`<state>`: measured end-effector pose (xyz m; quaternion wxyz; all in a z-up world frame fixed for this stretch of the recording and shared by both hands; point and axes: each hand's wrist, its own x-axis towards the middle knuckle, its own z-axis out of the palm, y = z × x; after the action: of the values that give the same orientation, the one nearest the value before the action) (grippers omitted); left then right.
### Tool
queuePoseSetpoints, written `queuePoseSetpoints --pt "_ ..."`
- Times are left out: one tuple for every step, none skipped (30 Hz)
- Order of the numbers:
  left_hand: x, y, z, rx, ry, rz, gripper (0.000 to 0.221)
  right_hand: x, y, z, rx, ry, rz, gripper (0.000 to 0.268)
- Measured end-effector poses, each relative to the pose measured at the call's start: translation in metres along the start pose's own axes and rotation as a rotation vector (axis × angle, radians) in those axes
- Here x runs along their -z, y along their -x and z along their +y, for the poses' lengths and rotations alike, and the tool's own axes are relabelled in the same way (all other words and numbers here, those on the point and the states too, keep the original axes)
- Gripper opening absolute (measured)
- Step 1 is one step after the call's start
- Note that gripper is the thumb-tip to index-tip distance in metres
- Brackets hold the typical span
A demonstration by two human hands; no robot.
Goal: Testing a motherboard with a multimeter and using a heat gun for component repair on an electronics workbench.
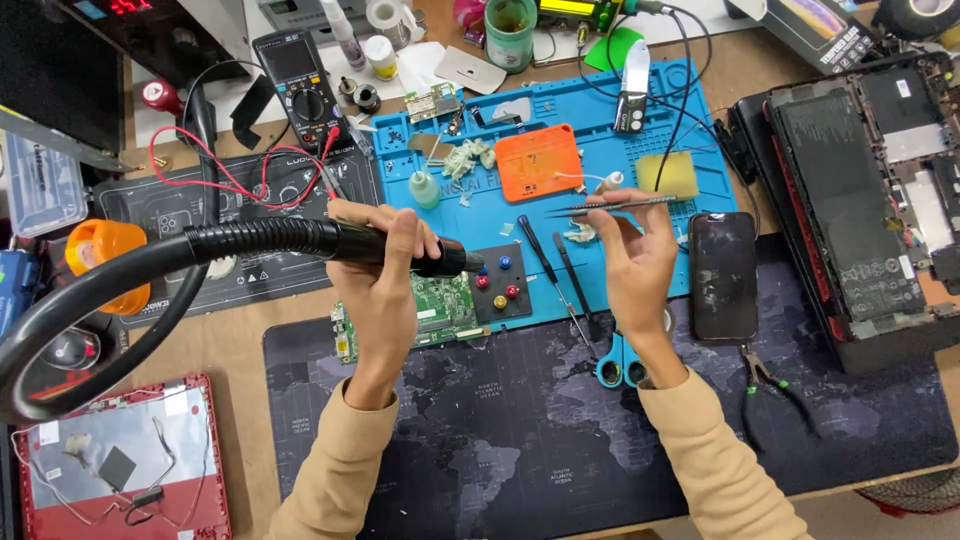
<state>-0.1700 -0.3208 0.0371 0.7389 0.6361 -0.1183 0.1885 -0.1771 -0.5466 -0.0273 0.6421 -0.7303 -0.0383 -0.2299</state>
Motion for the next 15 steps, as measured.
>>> queuePoseSetpoints --pt "0.0 -0.002 -0.006 0.002 0.043 0.023 0.019 -0.002 -0.006 0.003 0.025 0.035 -0.006 0.009" --pt "0.0 -0.005 -0.011 0.005 0.086 0.046 0.022 -0.005 -0.011 0.005 0.049 0.069 -0.012 0.01" --pt "0.0 -0.007 -0.014 0.007 0.086 0.05 0.022 -0.008 -0.015 0.007 0.048 0.07 -0.016 0.01" --pt "0.0 -0.009 -0.016 0.003 0.099 0.062 0.024 -0.011 -0.019 0.009 0.036 0.099 -0.022 0.01" --pt "0.001 -0.012 -0.019 -0.001 0.112 0.073 0.027 -0.014 -0.023 0.011 0.025 0.13 -0.028 0.011" --pt "0.001 -0.013 -0.017 0.001 0.112 0.076 0.027 -0.016 -0.026 0.013 0.023 0.131 -0.032 0.011" --pt "0.001 -0.015 -0.016 0.001 0.088 0.085 0.028 -0.018 -0.029 0.016 0.008 0.146 -0.049 0.012" --pt "0.001 -0.017 -0.014 0.001 0.065 0.094 0.029 -0.02 -0.031 0.019 -0.008 0.16 -0.067 0.013" --pt "0.003 -0.017 -0.014 0.003 0.063 0.097 0.029 -0.021 -0.032 0.021 -0.01 0.16 -0.07 0.013" --pt "0.004 -0.017 -0.015 0.001 0.062 0.088 0.028 -0.022 -0.034 0.023 -0.01 0.177 -0.079 0.013" --pt "0.005 -0.017 -0.015 -0.001 0.061 0.082 0.028 -0.024 -0.036 0.025 -0.009 0.194 -0.09 0.012" --pt "0.007 -0.017 -0.014 0.0 0.06 0.087 0.028 -0.024 -0.036 0.026 -0.011 0.194 -0.095 0.012" --pt "0.008 -0.017 -0.012 0.004 0.057 0.086 0.029 -0.024 -0.037 0.027 -0.016 0.205 -0.096 0.013" --pt "0.009 -0.017 -0.011 0.007 0.055 0.084 0.029 -0.024 -0.037 0.028 -0.021 0.216 -0.096 0.014" --pt "0.01 -0.018 -0.012 0.01 0.054 0.088 0.029 -0.024 -0.038 0.028 -0.024 0.217 -0.1 0.014"
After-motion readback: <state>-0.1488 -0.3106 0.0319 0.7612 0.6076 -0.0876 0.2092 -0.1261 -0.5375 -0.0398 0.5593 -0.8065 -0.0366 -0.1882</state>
